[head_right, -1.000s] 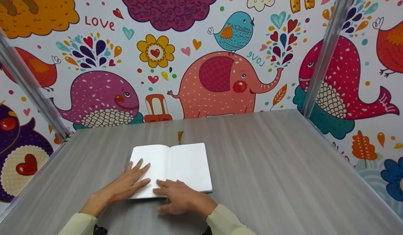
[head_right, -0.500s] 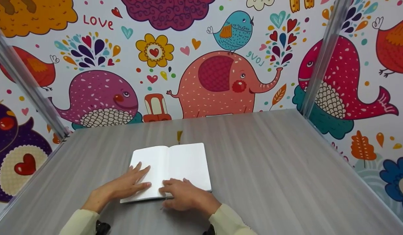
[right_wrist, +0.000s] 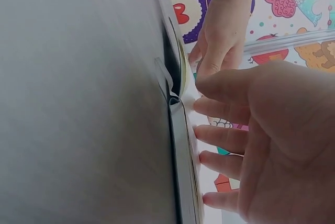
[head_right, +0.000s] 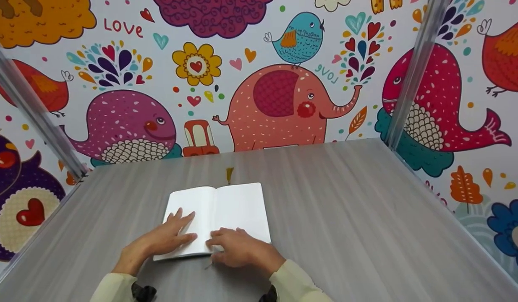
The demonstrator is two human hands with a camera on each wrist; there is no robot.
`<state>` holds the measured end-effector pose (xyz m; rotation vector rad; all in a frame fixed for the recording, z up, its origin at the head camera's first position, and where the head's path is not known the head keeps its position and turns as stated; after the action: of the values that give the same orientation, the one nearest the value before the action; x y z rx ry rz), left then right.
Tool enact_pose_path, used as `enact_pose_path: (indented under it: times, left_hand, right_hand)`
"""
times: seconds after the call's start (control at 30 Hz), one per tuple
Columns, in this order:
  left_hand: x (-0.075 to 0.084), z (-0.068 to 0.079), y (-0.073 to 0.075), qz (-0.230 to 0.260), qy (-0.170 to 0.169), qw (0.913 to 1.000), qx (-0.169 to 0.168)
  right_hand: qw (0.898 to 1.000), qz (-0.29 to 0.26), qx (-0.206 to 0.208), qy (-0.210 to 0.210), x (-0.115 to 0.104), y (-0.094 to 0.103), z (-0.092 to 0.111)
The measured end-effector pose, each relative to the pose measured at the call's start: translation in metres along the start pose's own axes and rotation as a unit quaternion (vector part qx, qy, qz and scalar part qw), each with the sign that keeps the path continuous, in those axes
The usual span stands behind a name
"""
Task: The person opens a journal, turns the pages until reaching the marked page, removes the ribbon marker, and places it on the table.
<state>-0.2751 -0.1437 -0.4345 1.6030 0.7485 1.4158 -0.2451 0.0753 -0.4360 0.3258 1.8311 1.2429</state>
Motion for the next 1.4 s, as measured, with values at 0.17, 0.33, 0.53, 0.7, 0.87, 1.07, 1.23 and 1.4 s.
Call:
enact_pose_path:
  times: [0.17, 0.33, 0.53, 0.7, 0.87, 1.07, 1.23, 1.4]
  left_hand:
    - [0.004, 0.001, -0.005, 0.004, 0.004, 1.0000, 0.000]
    - [0.004, 0.001, -0.007, 0.001, 0.003, 1.0000, -0.008]
    - [0.003, 0.000, -0.008, 0.002, 0.010, 0.9997, -0.021]
    - [0.003, 0.000, -0.008, 0.003, 0.009, 0.9997, -0.022]
    - [0.002, 0.000, -0.008, -0.001, 0.009, 0.9998, -0.016]
    - [0.000, 0.002, -0.008, -0.001, 0.014, 0.9998, -0.014]
    - [0.001, 0.002, -0.007, 0.001, 0.010, 0.9998, -0.018]
    - [0.004, 0.001, -0.007, -0.001, 0.005, 0.9998, -0.018]
  right_hand:
    - [1.000, 0.003, 0.007, 0.008, 0.002, 0.002, 0.000]
    - [1.000, 0.000, 0.010, 0.004, 0.005, 0.006, 0.002]
    - [0.999, -0.022, 0.022, -0.020, 0.012, 0.012, 0.002]
    - [0.998, -0.033, 0.044, -0.032, 0.022, 0.018, 0.002]
    - [0.996, -0.020, 0.078, -0.023, 0.032, 0.021, 0.002]
    - [0.992, -0.006, 0.129, -0.005, 0.043, 0.022, 0.002]
    - [0.993, -0.005, 0.117, -0.021, 0.049, 0.026, 0.006]
    - [0.997, -0.014, 0.076, -0.024, 0.056, 0.033, 0.012]
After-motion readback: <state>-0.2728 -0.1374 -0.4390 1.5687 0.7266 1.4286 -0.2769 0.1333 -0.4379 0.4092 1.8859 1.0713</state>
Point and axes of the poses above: each hand's wrist, its own z-axis away from the middle knuckle, its own y-axis out of the back of the hand, x = y × z, the point moved 2 cm from there along -z, towards the middle knuckle, and after that the axes turned 13 degrees about x, right-handed, at the moved point
